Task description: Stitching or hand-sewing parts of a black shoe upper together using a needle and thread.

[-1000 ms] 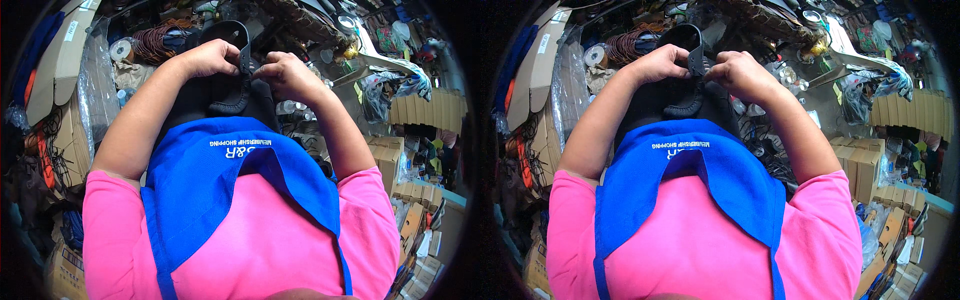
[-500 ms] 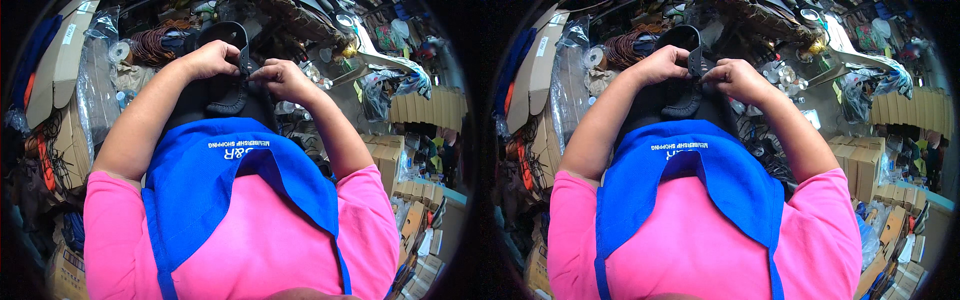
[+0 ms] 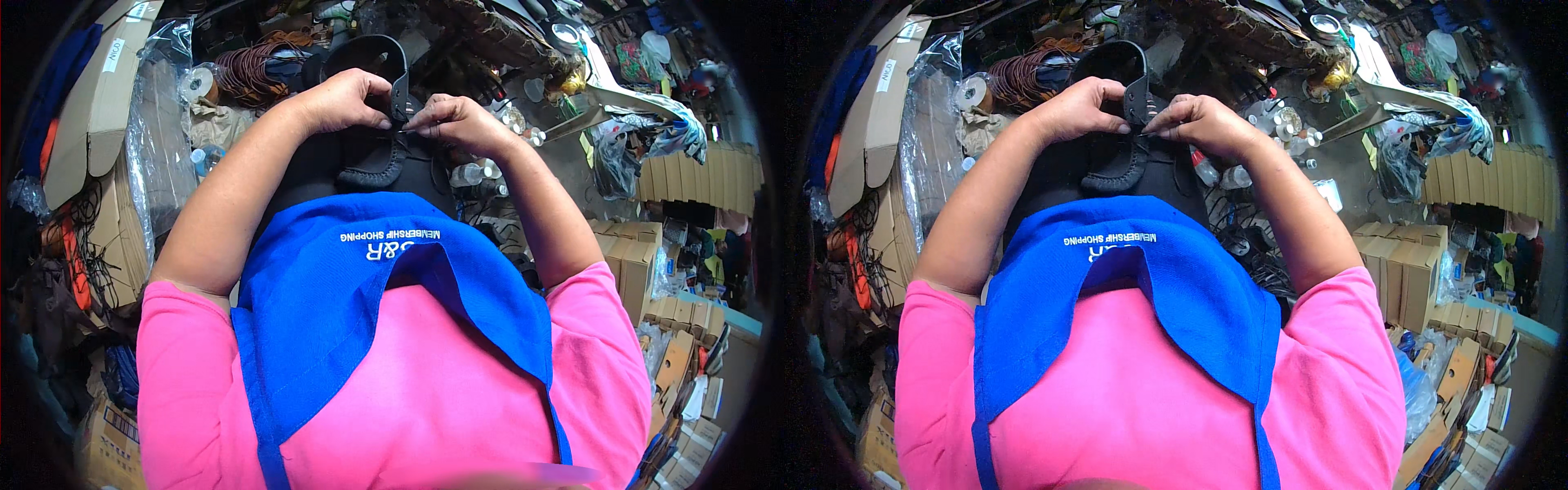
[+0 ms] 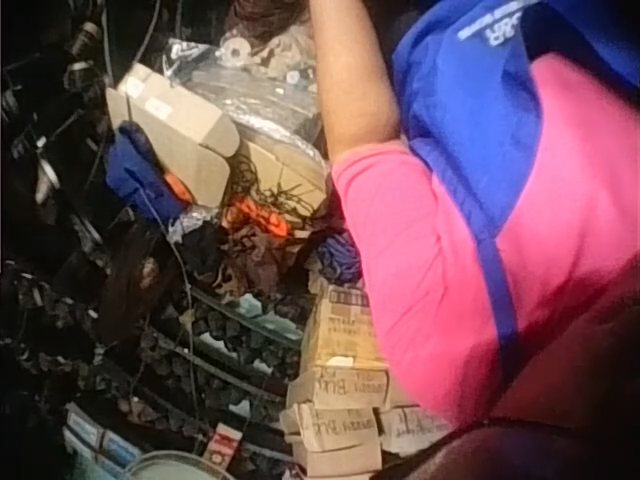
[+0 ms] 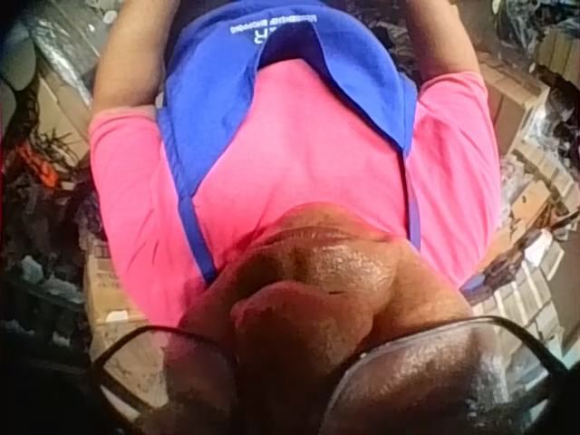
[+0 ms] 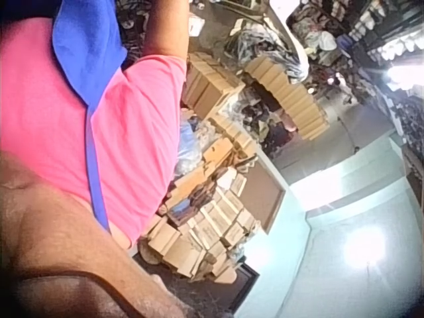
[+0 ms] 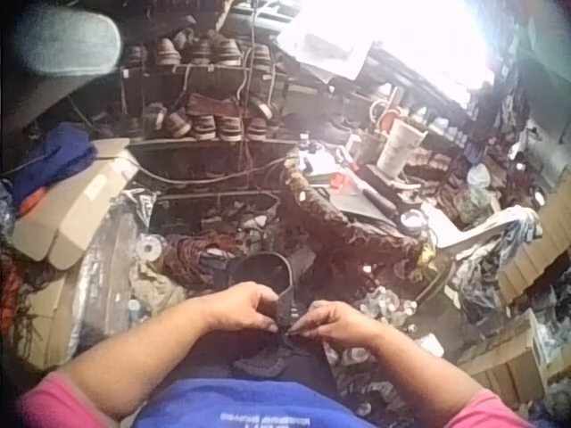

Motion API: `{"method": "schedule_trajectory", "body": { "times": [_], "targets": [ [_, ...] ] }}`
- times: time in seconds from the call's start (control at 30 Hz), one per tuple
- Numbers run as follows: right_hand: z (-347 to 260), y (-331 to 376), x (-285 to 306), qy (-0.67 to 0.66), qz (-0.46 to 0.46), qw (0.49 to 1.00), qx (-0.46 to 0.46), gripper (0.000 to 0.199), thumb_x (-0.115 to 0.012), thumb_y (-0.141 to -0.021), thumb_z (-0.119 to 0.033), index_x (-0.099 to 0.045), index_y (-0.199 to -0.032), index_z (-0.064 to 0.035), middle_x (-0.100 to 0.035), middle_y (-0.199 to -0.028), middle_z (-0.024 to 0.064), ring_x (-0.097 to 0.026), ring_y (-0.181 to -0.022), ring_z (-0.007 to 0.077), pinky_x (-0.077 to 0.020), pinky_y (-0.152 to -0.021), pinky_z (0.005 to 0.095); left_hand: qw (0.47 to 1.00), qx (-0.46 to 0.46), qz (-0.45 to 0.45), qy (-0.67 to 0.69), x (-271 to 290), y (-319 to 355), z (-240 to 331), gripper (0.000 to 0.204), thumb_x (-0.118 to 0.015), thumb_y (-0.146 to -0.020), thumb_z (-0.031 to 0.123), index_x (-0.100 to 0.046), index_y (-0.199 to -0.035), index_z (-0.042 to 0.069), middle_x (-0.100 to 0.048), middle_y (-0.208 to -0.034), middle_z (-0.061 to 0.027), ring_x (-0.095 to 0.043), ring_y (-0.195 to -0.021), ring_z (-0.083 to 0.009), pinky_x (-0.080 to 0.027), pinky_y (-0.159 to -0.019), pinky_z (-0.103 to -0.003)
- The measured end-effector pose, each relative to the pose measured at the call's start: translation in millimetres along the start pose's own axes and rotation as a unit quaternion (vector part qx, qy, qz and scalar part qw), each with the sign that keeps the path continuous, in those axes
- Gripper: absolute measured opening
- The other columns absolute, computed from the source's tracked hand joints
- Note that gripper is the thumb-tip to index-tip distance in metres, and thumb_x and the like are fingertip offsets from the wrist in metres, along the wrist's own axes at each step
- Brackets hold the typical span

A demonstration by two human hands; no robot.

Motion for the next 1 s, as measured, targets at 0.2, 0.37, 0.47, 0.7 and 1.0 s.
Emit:
{"method": "schedule_trajectory", "body": {
  "times": [0.2, 0.37, 0.47, 0.7, 1.0],
  "targets": [
    [-3, -1, -5, -0.067, 0.067, 0.996, 0.001, 0.015, -0.07, -0.077, -0.006, -0.071, -0.093, -0.0079, -0.054, -0.079, 0.0014, -0.055, -0.078, 0.0115, -0.0449, -0.072, 0.0256, 1.0, 0.005, 0.016, -0.002, 1, 0, -3, 0.031, -0.072, -0.07, 0.001, -0.065, -0.1, 0.001, -0.065, -0.096, -0.0031, -0.058, -0.091, -0.0124, -0.044, -0.087, -0.027],
    [-31, 10, 0, 0.109, 0.124, 0.985, 0.052, 0.013, -0.07, -0.078, -0.008, -0.07, -0.09, -0.0084, -0.056, -0.079, 0.0033, -0.057, -0.076, 0.0136, -0.0454, -0.067, 0.0271, 0.956, -0.072, 0.208, -0.192, 25, 27, 29, 0.03, -0.065, -0.069, 0.001, -0.06, -0.098, 0.002, -0.056, -0.099, -0.009, -0.054, -0.099, -0.0214, -0.044, -0.086, -0.03],
    [-36, 18, 0, 0.12, 0.133, 0.981, 0.072, 0.016, -0.07, -0.077, -0.009, -0.07, -0.093, -0.0094, -0.054, -0.079, 0.0054, -0.057, -0.075, 0.0168, -0.0451, -0.067, 0.0279, 0.932, -0.098, 0.263, -0.227, 40, 55, 37, 0.027, -0.048, -0.073, -0.004, -0.055, -0.098, 0.001, -0.05, -0.102, -0.0125, -0.051, -0.101, -0.0273, -0.043, -0.086, -0.032],
    [-54, 41, -18, 0.266, 0.211, 0.933, 0.119, 0.031, -0.067, -0.074, -0.006, -0.068, -0.104, -0.0146, -0.049, -0.075, 0.0074, -0.051, -0.072, 0.0254, -0.041, -0.066, 0.0363, 0.947, -0.009, 0.275, -0.164, 14, 107, 32, 0.03, -0.053, -0.076, -0.009, -0.066, -0.1, 0.006, -0.054, -0.091, -0.0096, -0.057, -0.087, -0.0203, -0.046, -0.075, -0.028],
    [-41, 40, -13, 0.263, 0.219, 0.935, 0.09, 0.029, -0.066, -0.077, -0.007, -0.069, -0.104, -0.0152, -0.05, -0.075, 0.0063, -0.052, -0.072, 0.0228, -0.0418, -0.066, 0.0338, 0.856, -0.065, 0.348, -0.378, 1, 105, 50, 0.016, -0.071, -0.068, 0.01, -0.07, -0.084, 0.012, -0.052, -0.071, -0.0051, -0.054, -0.074, -0.0226, -0.039, -0.07, -0.035]
  ]
}}
Point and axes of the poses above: each hand's wrist, its own y-axis away from the middle knuckle, its own x-axis out of the back of the hand, z = x × y, the point moved 10 cm from there along -y, towards the middle knuckle
